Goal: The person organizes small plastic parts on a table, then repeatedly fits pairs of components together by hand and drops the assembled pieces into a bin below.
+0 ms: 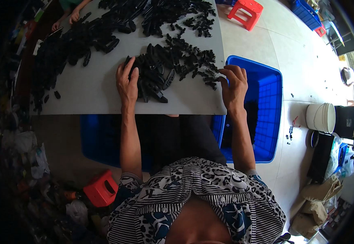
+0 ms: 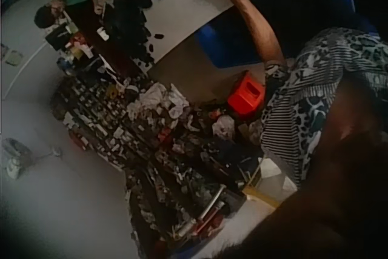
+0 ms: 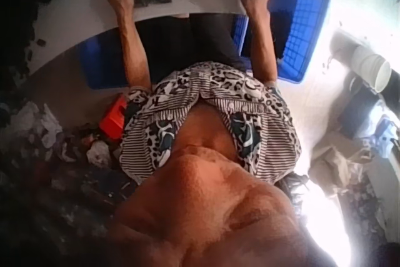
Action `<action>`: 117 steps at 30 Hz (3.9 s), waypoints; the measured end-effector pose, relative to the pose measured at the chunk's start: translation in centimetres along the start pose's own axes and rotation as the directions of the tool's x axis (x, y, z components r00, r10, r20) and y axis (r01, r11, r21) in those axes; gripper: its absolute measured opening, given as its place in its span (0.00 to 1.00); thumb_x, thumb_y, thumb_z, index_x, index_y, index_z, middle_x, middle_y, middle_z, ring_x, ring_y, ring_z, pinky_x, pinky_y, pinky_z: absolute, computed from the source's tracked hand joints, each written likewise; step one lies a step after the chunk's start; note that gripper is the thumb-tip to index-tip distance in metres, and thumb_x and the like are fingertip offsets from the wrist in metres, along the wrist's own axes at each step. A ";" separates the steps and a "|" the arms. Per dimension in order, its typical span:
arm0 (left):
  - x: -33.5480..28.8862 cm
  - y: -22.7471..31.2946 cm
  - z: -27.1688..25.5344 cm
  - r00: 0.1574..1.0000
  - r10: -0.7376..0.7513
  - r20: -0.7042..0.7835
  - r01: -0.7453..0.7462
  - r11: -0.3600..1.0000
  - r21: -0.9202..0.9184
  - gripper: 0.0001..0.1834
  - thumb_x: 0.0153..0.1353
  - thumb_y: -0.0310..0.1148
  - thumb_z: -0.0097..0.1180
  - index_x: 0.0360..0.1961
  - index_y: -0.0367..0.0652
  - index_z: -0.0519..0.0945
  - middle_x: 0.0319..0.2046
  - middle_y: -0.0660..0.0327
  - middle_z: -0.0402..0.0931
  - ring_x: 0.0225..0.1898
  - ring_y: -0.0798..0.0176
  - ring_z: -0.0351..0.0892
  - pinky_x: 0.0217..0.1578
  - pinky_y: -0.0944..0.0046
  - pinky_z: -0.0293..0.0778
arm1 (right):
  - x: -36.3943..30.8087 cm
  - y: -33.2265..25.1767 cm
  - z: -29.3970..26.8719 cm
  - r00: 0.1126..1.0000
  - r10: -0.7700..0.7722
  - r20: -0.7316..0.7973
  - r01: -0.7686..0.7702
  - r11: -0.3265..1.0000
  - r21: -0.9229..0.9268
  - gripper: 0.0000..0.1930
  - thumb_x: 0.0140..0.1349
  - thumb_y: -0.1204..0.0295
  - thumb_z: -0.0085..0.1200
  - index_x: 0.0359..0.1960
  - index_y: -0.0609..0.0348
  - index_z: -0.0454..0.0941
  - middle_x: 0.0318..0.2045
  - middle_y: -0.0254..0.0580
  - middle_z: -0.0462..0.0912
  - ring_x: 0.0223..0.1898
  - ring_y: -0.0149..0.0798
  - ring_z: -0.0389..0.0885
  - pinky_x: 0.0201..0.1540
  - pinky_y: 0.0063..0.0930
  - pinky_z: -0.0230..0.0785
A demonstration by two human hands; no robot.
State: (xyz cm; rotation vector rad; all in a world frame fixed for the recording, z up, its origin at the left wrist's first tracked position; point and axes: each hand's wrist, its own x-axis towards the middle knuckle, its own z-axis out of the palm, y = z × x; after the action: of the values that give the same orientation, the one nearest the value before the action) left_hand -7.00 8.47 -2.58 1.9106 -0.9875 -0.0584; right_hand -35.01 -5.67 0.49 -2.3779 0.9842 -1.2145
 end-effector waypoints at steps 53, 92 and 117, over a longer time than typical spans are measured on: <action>-7.2 12.0 1.4 0.908 0.036 0.417 0.138 0.915 -0.379 0.14 0.47 0.15 0.62 0.37 0.35 0.79 0.37 0.60 0.74 0.38 0.68 0.75 0.42 0.71 0.70 | -6.0 -4.0 -0.7 0.708 0.419 0.569 -0.558 -0.162 0.814 0.04 0.61 0.79 0.53 0.36 0.67 0.75 0.25 0.46 0.81 0.19 0.31 0.79 0.23 0.21 0.76; -8.7 12.2 3.7 0.903 -0.099 0.419 0.409 0.504 -0.761 0.17 0.62 0.37 0.56 0.46 0.35 0.75 0.35 0.63 0.76 0.32 0.72 0.76 0.40 0.73 0.72 | -6.2 -6.0 1.2 0.932 0.284 0.225 -0.338 0.455 0.824 0.05 0.55 0.79 0.60 0.28 0.65 0.75 0.22 0.35 0.74 0.20 0.23 0.71 0.21 0.17 0.63; -8.2 12.6 1.4 0.775 -0.161 0.611 0.525 0.702 -0.480 0.04 0.56 0.26 0.57 0.32 0.37 0.78 0.20 0.67 0.73 0.19 0.78 0.70 0.19 0.79 0.64 | -5.8 -3.2 0.4 0.975 -0.096 0.202 -0.039 0.817 0.576 0.08 0.46 0.81 0.63 0.28 0.63 0.76 0.24 0.41 0.77 0.23 0.39 0.78 0.24 0.27 0.68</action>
State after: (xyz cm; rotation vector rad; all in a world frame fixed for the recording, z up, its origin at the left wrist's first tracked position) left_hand -20.82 10.03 3.42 1.4180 -0.7660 -1.0863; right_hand -35.69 0.63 -1.52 -1.9791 0.4192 -1.0344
